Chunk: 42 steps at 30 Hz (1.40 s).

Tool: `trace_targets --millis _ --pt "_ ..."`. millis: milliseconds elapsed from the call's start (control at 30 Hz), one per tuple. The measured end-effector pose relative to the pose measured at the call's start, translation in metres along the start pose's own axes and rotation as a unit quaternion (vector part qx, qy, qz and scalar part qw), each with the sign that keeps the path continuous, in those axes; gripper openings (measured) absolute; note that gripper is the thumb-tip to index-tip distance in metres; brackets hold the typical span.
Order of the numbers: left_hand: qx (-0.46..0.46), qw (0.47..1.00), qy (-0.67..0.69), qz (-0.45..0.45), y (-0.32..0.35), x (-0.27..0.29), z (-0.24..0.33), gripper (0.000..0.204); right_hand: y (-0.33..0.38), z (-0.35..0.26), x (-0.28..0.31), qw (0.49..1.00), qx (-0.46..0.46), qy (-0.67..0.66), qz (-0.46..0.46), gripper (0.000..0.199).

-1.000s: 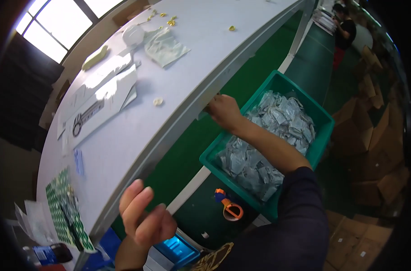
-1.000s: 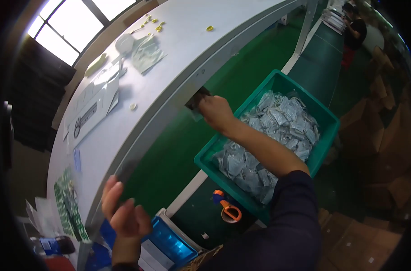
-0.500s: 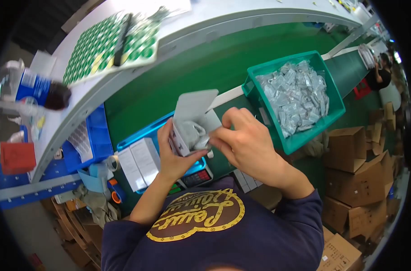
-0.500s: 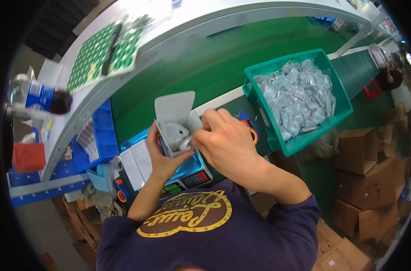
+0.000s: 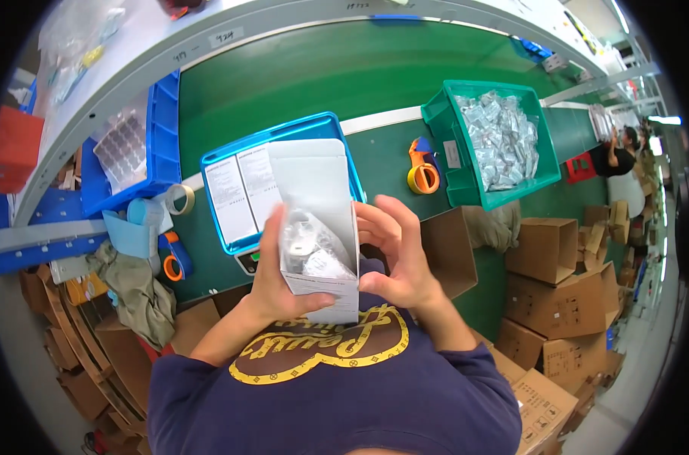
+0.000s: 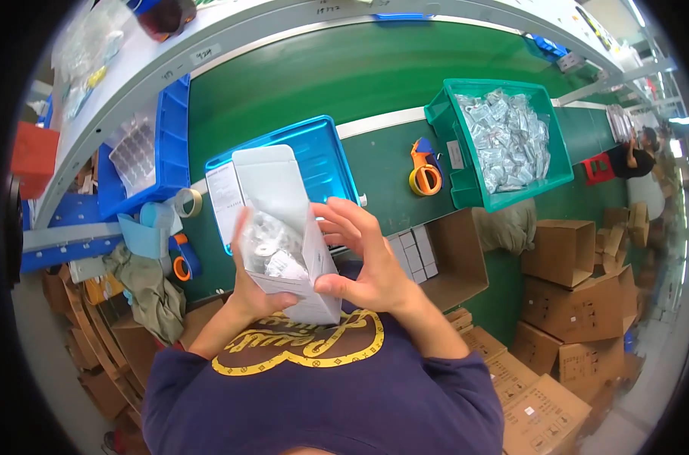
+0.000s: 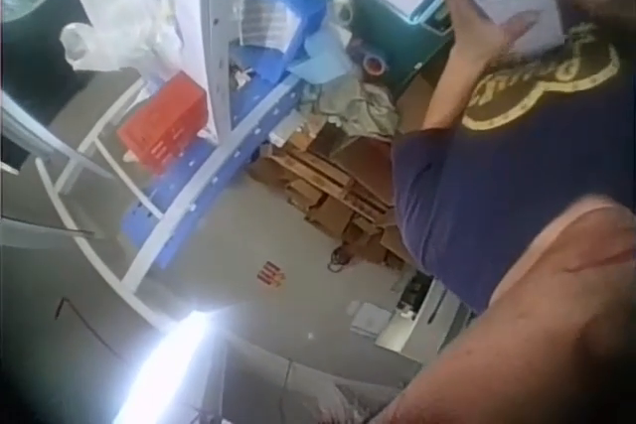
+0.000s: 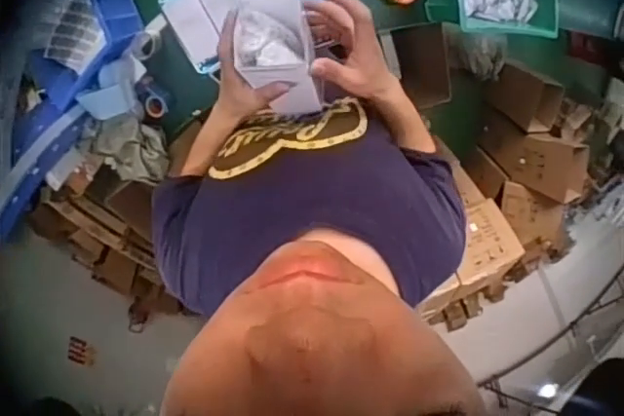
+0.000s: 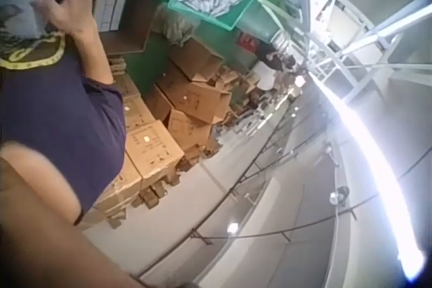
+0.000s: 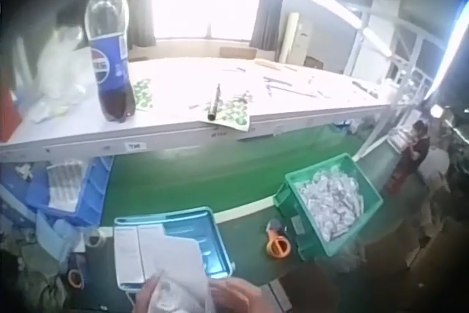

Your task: Weighing and packing items into cardboard boxes and sealing them with tape.

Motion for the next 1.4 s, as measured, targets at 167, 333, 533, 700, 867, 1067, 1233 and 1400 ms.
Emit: trace_targets --millis 167,333,533,700,867,1067,1233,1400 --pt "-0.026 0.983 -0.158 -0.084 -0.022 -0.011 0.023 0.077 0.002 -0.003 -0.002 0.975 0.086 0.203 0.014 0.048" --pt "0.089 0.990 -0.102 -0.050 -0.038 -0.027 0.000 0.058 -0.004 -0.010 0.026 0.978 0.122 0.139 0.095 0.022" --pt "0.103 0.983 -0.106 -0.113 -0.052 -0.051 -0.006 0.053 -0.029 -0.021 0.042 0.978 -0.061 0.200 0.010 0.024" --pt "-0.005 0.999 -0.013 0.029 -0.044 -0.049 -0.001 0.061 -0.036 -0.029 0.034 0.966 -0.036 0.226 -0.120 0.043" --pt "0.057 0.996 -0.071 -0.005 -0.050 -0.038 -0.010 0.066 -0.036 -0.017 0.026 0.937 0.029 0.324 -0.130 0.055" --pt "0.007 0.990 -0.120 -0.080 -0.042 -0.042 -0.014 0.059 -0.047 -0.003 0.029 0.920 0.011 0.346 -0.182 0.047" --pt "0.097 0.985 -0.144 0.009 -0.040 -0.024 -0.027 0.047 -0.058 0.046 0.062 0.997 -0.033 0.024 0.065 0.029" --pt "0.085 0.771 -0.629 -0.054 -0.018 0.078 -0.074 0.059 -0.168 0.103 0.100 0.989 -0.077 0.021 0.128 0.017"
Point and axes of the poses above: each hand's wrist, its own y-axis away from the middle knuckle, its own x-axis out of the back of the hand, z = x × y, the point moved 9 cm from there along -y, towards the middle knuckle, and after that the axes turned 9 degrees about -x, right-handed, at the moved point
